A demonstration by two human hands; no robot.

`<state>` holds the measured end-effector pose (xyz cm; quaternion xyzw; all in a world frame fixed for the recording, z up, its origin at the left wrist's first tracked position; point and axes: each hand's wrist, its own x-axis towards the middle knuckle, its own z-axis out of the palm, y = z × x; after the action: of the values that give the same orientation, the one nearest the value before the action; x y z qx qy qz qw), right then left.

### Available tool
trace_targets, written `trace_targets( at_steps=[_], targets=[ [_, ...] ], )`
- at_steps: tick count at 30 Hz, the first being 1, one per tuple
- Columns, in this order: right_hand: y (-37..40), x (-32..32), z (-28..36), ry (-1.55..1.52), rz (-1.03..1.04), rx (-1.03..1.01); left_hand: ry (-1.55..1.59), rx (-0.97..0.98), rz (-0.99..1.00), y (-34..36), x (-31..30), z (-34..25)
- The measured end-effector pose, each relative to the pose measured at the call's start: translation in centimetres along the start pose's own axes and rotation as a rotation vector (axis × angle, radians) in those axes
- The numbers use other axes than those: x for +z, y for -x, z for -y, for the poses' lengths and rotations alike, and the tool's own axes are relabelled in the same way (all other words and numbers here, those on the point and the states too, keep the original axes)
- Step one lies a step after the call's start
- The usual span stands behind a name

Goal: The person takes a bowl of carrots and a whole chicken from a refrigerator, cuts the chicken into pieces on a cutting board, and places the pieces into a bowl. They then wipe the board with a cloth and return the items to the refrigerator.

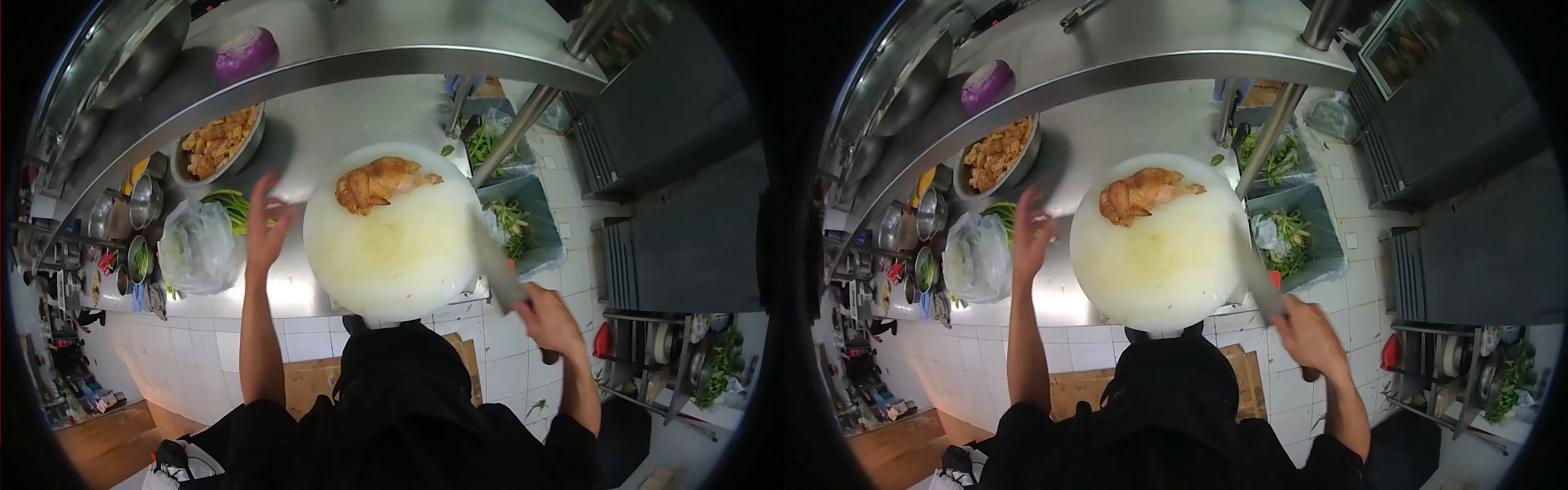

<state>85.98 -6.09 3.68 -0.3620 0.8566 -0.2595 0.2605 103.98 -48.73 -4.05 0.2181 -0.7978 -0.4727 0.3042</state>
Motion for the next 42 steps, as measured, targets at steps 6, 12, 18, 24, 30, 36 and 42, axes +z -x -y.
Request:
trace_targets(
  at_steps=[6, 12, 18, 24, 30, 36, 42],
  targets=[
    [1.8, -4.2, 1.3, 0.0, 0.072, 0.09, 0.09, -0.159, -0.405, 10.4, -6.9, 1.9],
    [-5.2, 2.3, 1.2, 0.23, 0.076, -0.338, -0.093, -0.38, -0.598, 22.4, -9.9, 6.3],
    [-12.4, 5.6, -1.1, 0.448, -0.082, -0.669, -0.399, -0.572, -0.583, 36.5, -14.0, 9.0],
    [-9.9, 14.6, 8.4, 0.414, -0.382, -0.613, -0.446, -0.719, -0.893, 49.7, -17.2, 10.4],
    [-2.5, 39.2, 26.5, -1.226, 1.435, 0.162, 0.408, -0.728, -1.621, 54.1, -22.8, 14.2],
    [-6.9, 55.8, 26.7, -0.78, 1.939, 0.787, 0.685, -0.298, -1.784, 54.2, -30.5, 12.4],
    [-12.2, 68.0, 32.6, -0.343, 1.741, 0.72, 0.828, -0.314, -2.026, 57.6, -34.2, 17.6]
  ],
)
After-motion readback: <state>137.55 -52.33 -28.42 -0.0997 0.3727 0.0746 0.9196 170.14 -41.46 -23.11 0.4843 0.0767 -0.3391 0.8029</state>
